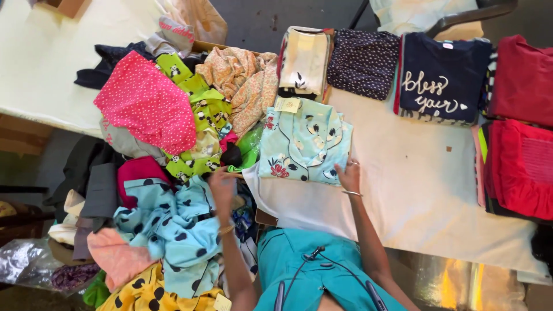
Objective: Folding various types of clothing on a table.
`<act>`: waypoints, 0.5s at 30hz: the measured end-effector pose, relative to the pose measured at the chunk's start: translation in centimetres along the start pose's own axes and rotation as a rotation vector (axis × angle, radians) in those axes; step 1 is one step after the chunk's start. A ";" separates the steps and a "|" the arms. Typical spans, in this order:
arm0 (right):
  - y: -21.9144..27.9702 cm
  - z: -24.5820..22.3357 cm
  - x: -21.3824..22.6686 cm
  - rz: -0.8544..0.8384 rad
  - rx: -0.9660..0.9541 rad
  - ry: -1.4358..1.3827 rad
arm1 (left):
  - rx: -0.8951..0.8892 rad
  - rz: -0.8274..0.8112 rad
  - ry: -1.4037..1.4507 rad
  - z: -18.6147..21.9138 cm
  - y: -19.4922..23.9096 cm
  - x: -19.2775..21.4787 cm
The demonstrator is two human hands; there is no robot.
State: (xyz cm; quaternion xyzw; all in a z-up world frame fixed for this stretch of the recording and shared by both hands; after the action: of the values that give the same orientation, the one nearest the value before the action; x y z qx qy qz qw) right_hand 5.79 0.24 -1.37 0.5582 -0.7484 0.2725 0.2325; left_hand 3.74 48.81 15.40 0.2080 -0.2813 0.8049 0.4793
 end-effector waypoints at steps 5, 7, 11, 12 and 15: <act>0.1 -0.4 -0.6 0.092 -0.401 -0.095 | 0.043 -0.296 -0.170 1.9 -0.4 -14.9; -0.1 -0.5 -0.4 -0.123 -0.442 -0.003 | 0.175 -0.315 -0.310 3.2 0.1 -16.7; -1.3 -3.1 1.2 -0.135 -0.388 -0.324 | 0.059 0.006 -0.564 8.1 3.1 -15.8; -1.3 -4.0 1.5 -0.210 -0.560 -0.555 | 0.294 -0.379 -0.298 6.0 5.2 -17.1; -1.5 -5.1 2.3 -0.265 -0.699 -0.863 | 0.660 -0.878 0.275 3.8 10.0 -19.0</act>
State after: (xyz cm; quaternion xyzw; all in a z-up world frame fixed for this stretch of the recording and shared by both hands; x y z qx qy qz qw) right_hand 6.84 1.65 4.16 0.5978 -0.7449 -0.2757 0.1088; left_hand 3.70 30.05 4.27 0.3375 0.1631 0.5951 0.7109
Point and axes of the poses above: each hand's wrist, its own y-axis away from the middle knuckle, its own x-axis out of the back of the hand, z = x × y, the point moved 1 cm from there along -y, towards the middle knuckle, and after that the axes turned 9 degrees about -y, right-handed, at the moved point
